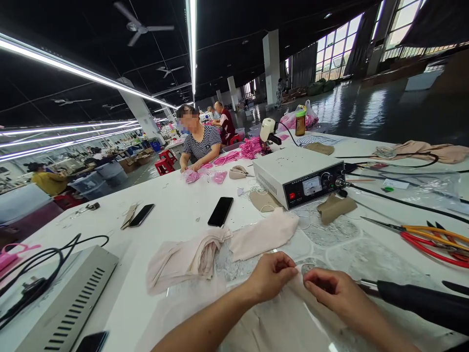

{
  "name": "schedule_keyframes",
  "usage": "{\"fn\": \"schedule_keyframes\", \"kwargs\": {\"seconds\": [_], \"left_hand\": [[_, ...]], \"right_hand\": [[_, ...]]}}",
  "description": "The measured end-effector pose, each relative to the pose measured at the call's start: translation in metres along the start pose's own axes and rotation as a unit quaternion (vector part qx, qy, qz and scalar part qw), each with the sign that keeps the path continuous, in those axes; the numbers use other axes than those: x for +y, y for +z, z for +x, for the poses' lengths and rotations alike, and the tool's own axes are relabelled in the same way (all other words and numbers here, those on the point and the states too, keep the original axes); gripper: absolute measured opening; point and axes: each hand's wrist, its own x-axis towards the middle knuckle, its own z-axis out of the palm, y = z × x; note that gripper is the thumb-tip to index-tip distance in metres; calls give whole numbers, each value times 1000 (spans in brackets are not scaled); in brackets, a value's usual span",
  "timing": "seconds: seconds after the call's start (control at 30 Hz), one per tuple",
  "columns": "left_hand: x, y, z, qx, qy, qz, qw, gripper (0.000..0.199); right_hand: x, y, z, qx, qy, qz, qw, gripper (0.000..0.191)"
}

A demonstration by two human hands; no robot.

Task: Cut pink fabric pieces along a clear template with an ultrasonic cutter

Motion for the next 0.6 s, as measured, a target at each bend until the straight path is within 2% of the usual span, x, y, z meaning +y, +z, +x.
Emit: {"fn": "schedule_keyframes", "kwargs": {"seconds": [0.1,0.17,0.33,0.6], "left_hand": [[5,1,-8,84,32,59,994,11],[9,2,-16,105,51,93,989,10],[8,7,-29,56,70,134,987,9],[-2,11,-21,73,35,130,988,16]], "right_hand": [[0,1,-1,-13,1,13,1000,38],[0,2,-2,-6,2,19,1000,39],[0,7,-2,2,-4,34,999,40],[3,9,-1,-3,-6,37,999,35]]}}
